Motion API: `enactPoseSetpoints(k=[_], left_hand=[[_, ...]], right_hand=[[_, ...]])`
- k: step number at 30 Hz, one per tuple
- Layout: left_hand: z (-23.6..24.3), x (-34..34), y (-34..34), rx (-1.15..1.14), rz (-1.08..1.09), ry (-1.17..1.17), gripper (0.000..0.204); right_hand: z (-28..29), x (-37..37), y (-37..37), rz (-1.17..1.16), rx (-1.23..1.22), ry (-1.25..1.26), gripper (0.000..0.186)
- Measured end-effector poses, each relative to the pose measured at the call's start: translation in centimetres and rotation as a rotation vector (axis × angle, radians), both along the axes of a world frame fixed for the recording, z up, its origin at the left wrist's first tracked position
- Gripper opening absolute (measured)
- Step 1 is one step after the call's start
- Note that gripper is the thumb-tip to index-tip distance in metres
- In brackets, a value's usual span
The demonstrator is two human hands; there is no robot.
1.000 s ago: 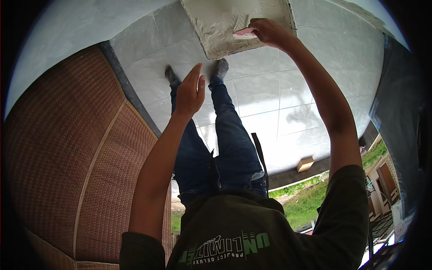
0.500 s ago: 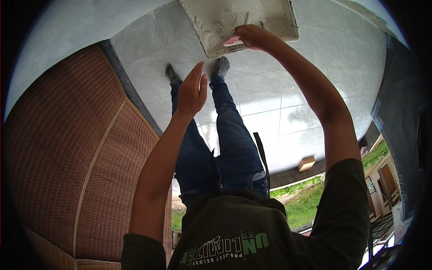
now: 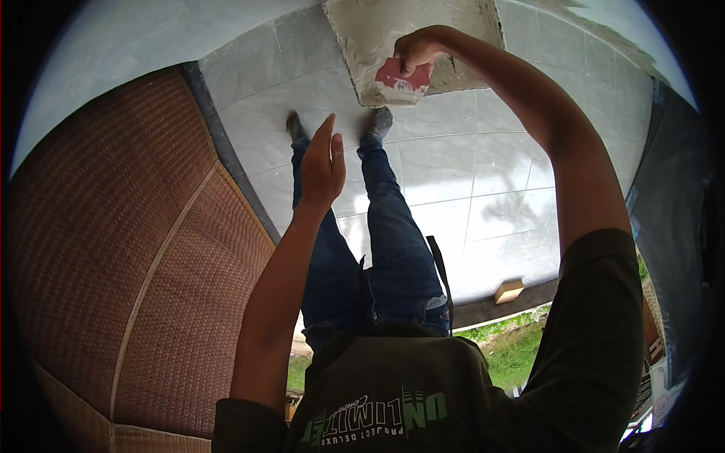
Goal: The person applies plaster mix from a container onto a wall with a putty knife to patch and smooth the damaged surface.
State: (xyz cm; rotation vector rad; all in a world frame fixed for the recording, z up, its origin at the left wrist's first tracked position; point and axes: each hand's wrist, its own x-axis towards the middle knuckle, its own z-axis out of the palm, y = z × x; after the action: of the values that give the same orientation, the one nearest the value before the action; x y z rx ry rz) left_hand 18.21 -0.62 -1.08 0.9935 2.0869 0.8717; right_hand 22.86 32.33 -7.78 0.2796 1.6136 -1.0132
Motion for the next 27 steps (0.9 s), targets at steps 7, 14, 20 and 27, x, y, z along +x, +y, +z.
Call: enactPoseSetpoints(k=[7, 14, 20, 27], left_hand=[[2.9, -2.2, 0.3, 0.052, 0.117, 0.033, 0.044], [9.5, -5.6, 4.4, 0.235, 0.158, 0.144, 0.043], [16.6, -7.3, 8.2, 0.433, 0.127, 0.248, 0.043], [24.8, -9.3, 12.4, 0.627, 0.110, 0.298, 0.046]], right_hand=[[4.5, 6.5, -1.8, -0.836, -0.421, -0.066, 0.035], [12.2, 10.9, -4.9, -1.308, -0.678, 0.159, 0.029], [20.8, 10.1, -6.0, -1.492, -0.956, 0.491, 0.033], [30.4, 7.3, -5.5, -1.596, -0.963, 0.903, 0.035]])
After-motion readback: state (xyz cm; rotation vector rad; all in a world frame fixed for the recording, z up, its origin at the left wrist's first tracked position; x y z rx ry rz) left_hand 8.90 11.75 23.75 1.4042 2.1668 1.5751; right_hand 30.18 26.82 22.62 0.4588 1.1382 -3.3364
